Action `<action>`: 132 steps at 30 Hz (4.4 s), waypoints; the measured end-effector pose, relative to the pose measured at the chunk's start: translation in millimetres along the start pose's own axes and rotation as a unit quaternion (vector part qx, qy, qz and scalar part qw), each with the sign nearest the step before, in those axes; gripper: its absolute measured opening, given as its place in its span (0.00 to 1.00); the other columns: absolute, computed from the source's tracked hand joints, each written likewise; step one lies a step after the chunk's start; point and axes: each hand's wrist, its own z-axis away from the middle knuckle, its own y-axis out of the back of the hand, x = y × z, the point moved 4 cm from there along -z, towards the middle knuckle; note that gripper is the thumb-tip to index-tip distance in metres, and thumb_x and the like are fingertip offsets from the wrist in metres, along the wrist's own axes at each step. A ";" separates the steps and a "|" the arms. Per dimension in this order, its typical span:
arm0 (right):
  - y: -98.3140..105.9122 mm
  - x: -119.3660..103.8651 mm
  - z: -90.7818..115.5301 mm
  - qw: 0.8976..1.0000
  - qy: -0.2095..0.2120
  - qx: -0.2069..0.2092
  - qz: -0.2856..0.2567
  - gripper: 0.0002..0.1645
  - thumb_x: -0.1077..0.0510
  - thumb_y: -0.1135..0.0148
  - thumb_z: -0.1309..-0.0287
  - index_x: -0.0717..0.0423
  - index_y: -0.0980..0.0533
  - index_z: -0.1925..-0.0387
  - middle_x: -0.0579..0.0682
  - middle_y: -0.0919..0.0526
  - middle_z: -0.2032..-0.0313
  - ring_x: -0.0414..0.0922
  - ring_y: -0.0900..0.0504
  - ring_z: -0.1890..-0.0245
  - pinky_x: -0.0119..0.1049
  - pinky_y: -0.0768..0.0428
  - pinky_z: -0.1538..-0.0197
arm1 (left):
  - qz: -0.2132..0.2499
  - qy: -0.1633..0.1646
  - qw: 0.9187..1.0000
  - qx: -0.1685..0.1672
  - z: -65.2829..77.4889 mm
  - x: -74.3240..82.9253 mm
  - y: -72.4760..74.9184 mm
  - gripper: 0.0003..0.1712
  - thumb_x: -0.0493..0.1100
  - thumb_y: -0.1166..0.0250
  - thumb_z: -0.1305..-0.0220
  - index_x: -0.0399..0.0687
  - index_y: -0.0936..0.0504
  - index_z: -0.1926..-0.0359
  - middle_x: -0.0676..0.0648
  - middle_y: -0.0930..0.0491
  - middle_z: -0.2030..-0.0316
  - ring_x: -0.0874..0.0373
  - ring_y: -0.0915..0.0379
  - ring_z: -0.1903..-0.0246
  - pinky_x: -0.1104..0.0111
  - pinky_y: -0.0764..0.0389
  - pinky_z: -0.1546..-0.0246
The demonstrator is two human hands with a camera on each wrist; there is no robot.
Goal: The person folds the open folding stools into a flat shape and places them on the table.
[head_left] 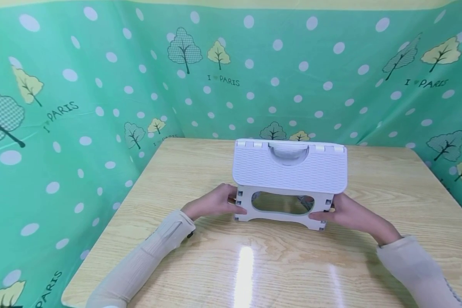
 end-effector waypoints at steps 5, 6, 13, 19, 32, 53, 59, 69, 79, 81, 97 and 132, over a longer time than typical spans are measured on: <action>-0.1 -0.6 0.0 1.000 -0.003 0.001 0.003 0.65 0.58 0.22 0.50 0.37 0.57 0.24 0.48 0.38 0.33 0.36 0.34 0.41 0.23 0.31 0.43 | 0.003 -0.002 1.000 -0.001 0.0 -0.3 -0.3 0.17 0.38 0.25 0.42 0.40 0.17 0.52 0.47 0.13 0.58 0.60 0.15 0.60 0.69 0.15 0.58; -0.2 -0.6 0.1 1.000 -0.003 -0.001 0.003 0.65 0.58 0.22 0.50 0.37 0.57 0.24 0.48 0.38 0.34 0.36 0.33 0.41 0.24 0.30 0.44 | 0.003 -0.001 1.000 -0.001 -0.2 -0.5 -0.4 0.18 0.38 0.25 0.42 0.40 0.17 0.52 0.48 0.13 0.58 0.61 0.15 0.60 0.69 0.15 0.58; -0.6 0.4 0.0 1.000 0.001 -0.004 0.000 0.64 0.59 0.23 0.49 0.37 0.57 0.24 0.48 0.38 0.33 0.36 0.34 0.42 0.24 0.28 0.45 | 0.002 0.003 1.000 -0.001 -1.3 -1.9 0.0 0.19 0.39 0.25 0.42 0.41 0.18 0.51 0.48 0.13 0.59 0.61 0.15 0.60 0.69 0.15 0.58; -0.7 1.8 0.1 1.000 -0.001 -0.005 -0.005 0.64 0.59 0.23 0.49 0.37 0.57 0.24 0.49 0.37 0.34 0.41 0.32 0.42 0.26 0.26 0.46 | 0.006 0.001 1.000 -0.004 -1.0 -2.0 -0.4 0.18 0.39 0.26 0.42 0.41 0.17 0.51 0.48 0.13 0.58 0.61 0.15 0.60 0.69 0.15 0.58; -1.2 2.0 -0.4 1.000 -0.001 -0.007 -0.002 0.65 0.59 0.23 0.49 0.37 0.59 0.24 0.49 0.37 0.36 0.42 0.31 0.44 0.29 0.25 0.47 | 0.013 -0.005 1.000 -0.006 0.0 -0.9 -0.1 0.19 0.39 0.26 0.41 0.41 0.18 0.49 0.47 0.13 0.57 0.60 0.15 0.60 0.68 0.15 0.58; -1.9 -0.1 -0.3 1.000 0.001 -0.001 -0.002 0.67 0.59 0.23 0.49 0.35 0.61 0.23 0.49 0.42 0.31 0.35 0.38 0.38 0.17 0.38 0.41 | 0.016 -0.017 1.000 -0.007 0.3 -0.4 -1.0 0.19 0.38 0.27 0.40 0.39 0.18 0.49 0.46 0.13 0.57 0.59 0.15 0.59 0.68 0.14 0.58; -2.2 -0.1 -0.2 1.000 0.001 -0.004 -0.001 0.67 0.59 0.23 0.48 0.35 0.61 0.23 0.49 0.42 0.31 0.34 0.38 0.39 0.17 0.38 0.42 | 0.023 -0.017 1.000 -0.009 0.4 -0.5 -2.0 0.19 0.37 0.27 0.40 0.39 0.19 0.48 0.46 0.13 0.57 0.58 0.15 0.60 0.67 0.14 0.58; -2.1 0.0 -0.3 1.000 0.007 -0.006 -0.006 0.68 0.59 0.24 0.48 0.35 0.63 0.23 0.50 0.44 0.29 0.33 0.40 0.36 0.16 0.40 0.41 | 0.019 -0.013 1.000 -0.010 0.3 0.1 -1.8 0.20 0.37 0.28 0.39 0.39 0.19 0.46 0.45 0.14 0.56 0.59 0.15 0.59 0.67 0.14 0.58; -4.1 3.0 1.2 1.000 0.007 -0.014 -0.007 0.66 0.60 0.24 0.47 0.36 0.62 0.23 0.50 0.40 0.32 0.39 0.34 0.41 0.26 0.28 0.45 | 0.020 -0.014 1.000 -0.015 0.9 -1.2 -2.6 0.23 0.38 0.29 0.38 0.38 0.21 0.43 0.44 0.15 0.53 0.58 0.16 0.58 0.68 0.15 0.57; -4.4 3.1 1.4 1.000 0.006 -0.014 -0.006 0.65 0.60 0.24 0.47 0.37 0.61 0.23 0.50 0.40 0.33 0.39 0.33 0.41 0.27 0.27 0.45 | 0.020 -0.012 1.000 -0.015 0.8 -1.6 -2.9 0.23 0.38 0.29 0.38 0.38 0.21 0.43 0.44 0.15 0.53 0.58 0.16 0.57 0.68 0.15 0.57; -2.5 -0.5 0.7 1.000 0.006 -0.011 0.008 0.64 0.59 0.24 0.47 0.37 0.60 0.23 0.50 0.37 0.35 0.45 0.30 0.46 0.29 0.24 0.49 | 0.017 -0.016 1.000 -0.017 0.4 -1.0 -2.9 0.24 0.38 0.29 0.38 0.37 0.22 0.42 0.44 0.15 0.52 0.59 0.16 0.57 0.68 0.15 0.56; -4.8 2.6 2.3 1.000 -0.016 -0.015 -0.005 0.60 0.57 0.26 0.44 0.37 0.58 0.24 0.53 0.36 0.34 0.50 0.29 0.44 0.30 0.23 0.49 | 0.012 -0.019 1.000 -0.022 0.8 -3.0 -3.0 0.25 0.38 0.29 0.38 0.38 0.23 0.40 0.44 0.15 0.52 0.60 0.16 0.58 0.67 0.15 0.57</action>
